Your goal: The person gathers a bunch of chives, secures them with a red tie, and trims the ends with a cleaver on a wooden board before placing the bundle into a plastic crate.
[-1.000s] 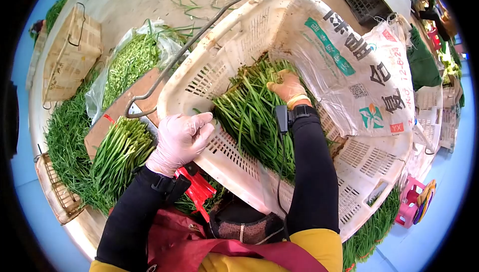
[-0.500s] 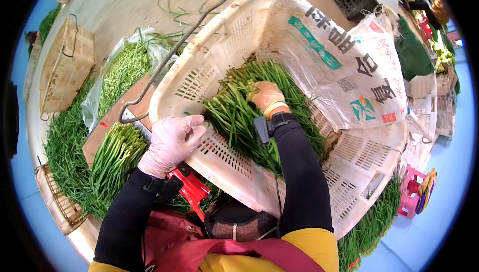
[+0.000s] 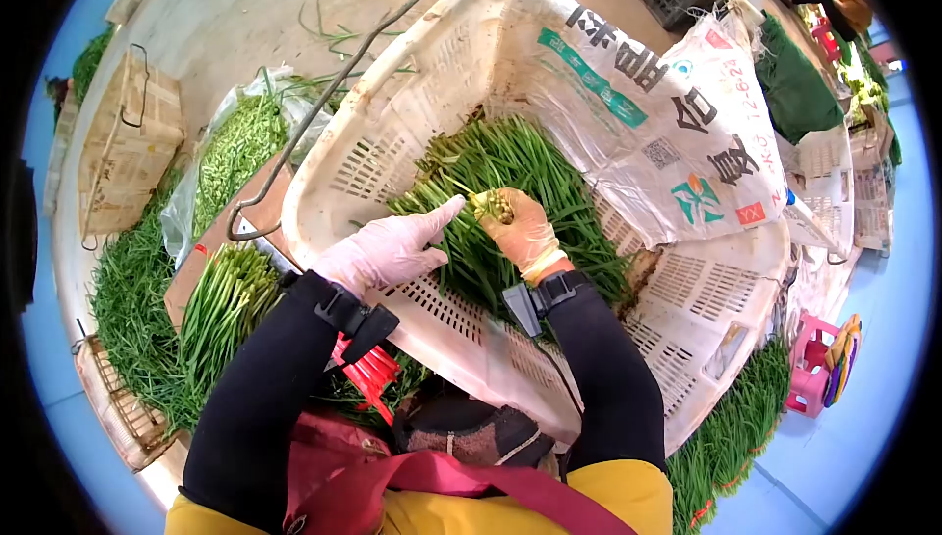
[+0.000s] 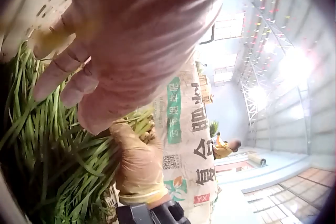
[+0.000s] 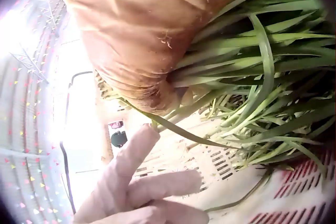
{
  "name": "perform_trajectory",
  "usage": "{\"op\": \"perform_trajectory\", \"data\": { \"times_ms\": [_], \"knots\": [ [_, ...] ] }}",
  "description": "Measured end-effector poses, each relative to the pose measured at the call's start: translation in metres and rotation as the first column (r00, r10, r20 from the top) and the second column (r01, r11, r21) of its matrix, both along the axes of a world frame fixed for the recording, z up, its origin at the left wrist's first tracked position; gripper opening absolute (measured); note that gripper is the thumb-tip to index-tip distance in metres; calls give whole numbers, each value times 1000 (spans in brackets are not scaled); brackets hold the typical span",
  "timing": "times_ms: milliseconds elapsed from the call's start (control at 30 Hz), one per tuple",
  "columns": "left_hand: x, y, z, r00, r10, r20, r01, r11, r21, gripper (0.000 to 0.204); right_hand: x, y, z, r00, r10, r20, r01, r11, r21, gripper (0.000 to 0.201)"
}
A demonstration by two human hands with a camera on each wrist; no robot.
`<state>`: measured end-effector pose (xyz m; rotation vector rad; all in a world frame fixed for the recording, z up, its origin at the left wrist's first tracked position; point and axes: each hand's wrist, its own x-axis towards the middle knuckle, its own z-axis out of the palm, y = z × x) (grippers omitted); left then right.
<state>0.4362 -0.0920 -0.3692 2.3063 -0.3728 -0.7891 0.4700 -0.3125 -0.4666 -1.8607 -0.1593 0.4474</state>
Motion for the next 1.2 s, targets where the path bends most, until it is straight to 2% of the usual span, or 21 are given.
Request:
{"op": "perform_trajectory", "data": {
  "times_ms": [67,133,167,200,267,300,333,400,433,467,500,567,600,633,667,733,800,900,933,1133,1200],
  "knots": [
    [5,-7,-7,998,-4,-63,7,999,46,64,-8,-5,9,1000,-11,29,10,999,39,21],
    [6,-10,-34,975,209,-80,-221,955,-197,60,-13,-7,16,1000,-21,5,20,989,143,23],
    [7,-16,-25,920,329,-211,-385,860,-336,52,-16,-8,19,1000,-8,-5,9,989,150,26],
    [7,-18,-24,922,323,-211,-379,862,-336,52,-19,-8,16,1000,-14,-5,15,989,150,26],
    [3,-20,-23,862,248,-442,-449,778,-439,46,-25,-6,9,997,15,70,-27,985,169,32],
    [-2,-22,-32,853,281,-440,-462,798,-387,41,-25,-3,14,947,61,314,-74,997,31,40],
    [-5,-22,-42,855,272,-442,-456,800,-390,41,-30,7,6,993,-7,115,-15,981,194,45],
    [-6,-24,-39,893,243,-378,-374,868,-327,36,-32,7,14,965,15,263,-53,989,138,46],
    [-4,-17,-37,849,250,-465,-394,886,-245,31,-32,6,16,957,219,192,-197,972,-130,46],
    [-5,-19,-35,845,299,-442,-443,855,-268,27,-33,5,20,917,394,68,-343,862,-373,47],
    [-6,-18,-33,840,307,-448,-465,831,-304,28,-36,4,25,909,416,28,-363,823,-436,44],
    [-7,-15,-26,834,315,-453,-489,803,-341,29,-40,3,19,881,472,42,-387,768,-511,42],
    [-9,-15,-23,819,346,-458,-551,697,-458,30,-43,2,18,848,527,45,-408,706,-579,40],
    [-13,-13,-19,799,374,-472,-599,574,-559,31,-45,-3,18,846,531,54,-404,703,-585,39],
    [-11,-6,-9,804,347,-484,-590,573,-569,31,-45,-3,10,836,549,8,-423,653,-628,40],
    [-20,0,12,776,419,-471,-629,459,-627,31,-44,2,28,838,540,-84,-469,632,-617,37],
    [-28,10,29,769,444,-461,-639,490,-593,32,-49,8,23,822,556,-127,-505,608,-613,33],
    [-47,19,40,758,471,-452,-644,429,-633,33,-53,22,23,716,663,-220,-581,390,-715,35],
    [-54,21,45,756,474,-451,-646,430,-631,33,-56,25,20,714,666,-218,-582,391,-713,35],
    [-92,36,71,697,527,-487,-699,344,-627,30,-62,32,7,542,771,-333,-700,195,-687,38],
    [-105,40,76,663,568,-488,-723,318,-613,30,-61,36,10,532,781,-326,-696,184,-695,38]
  ]
}}
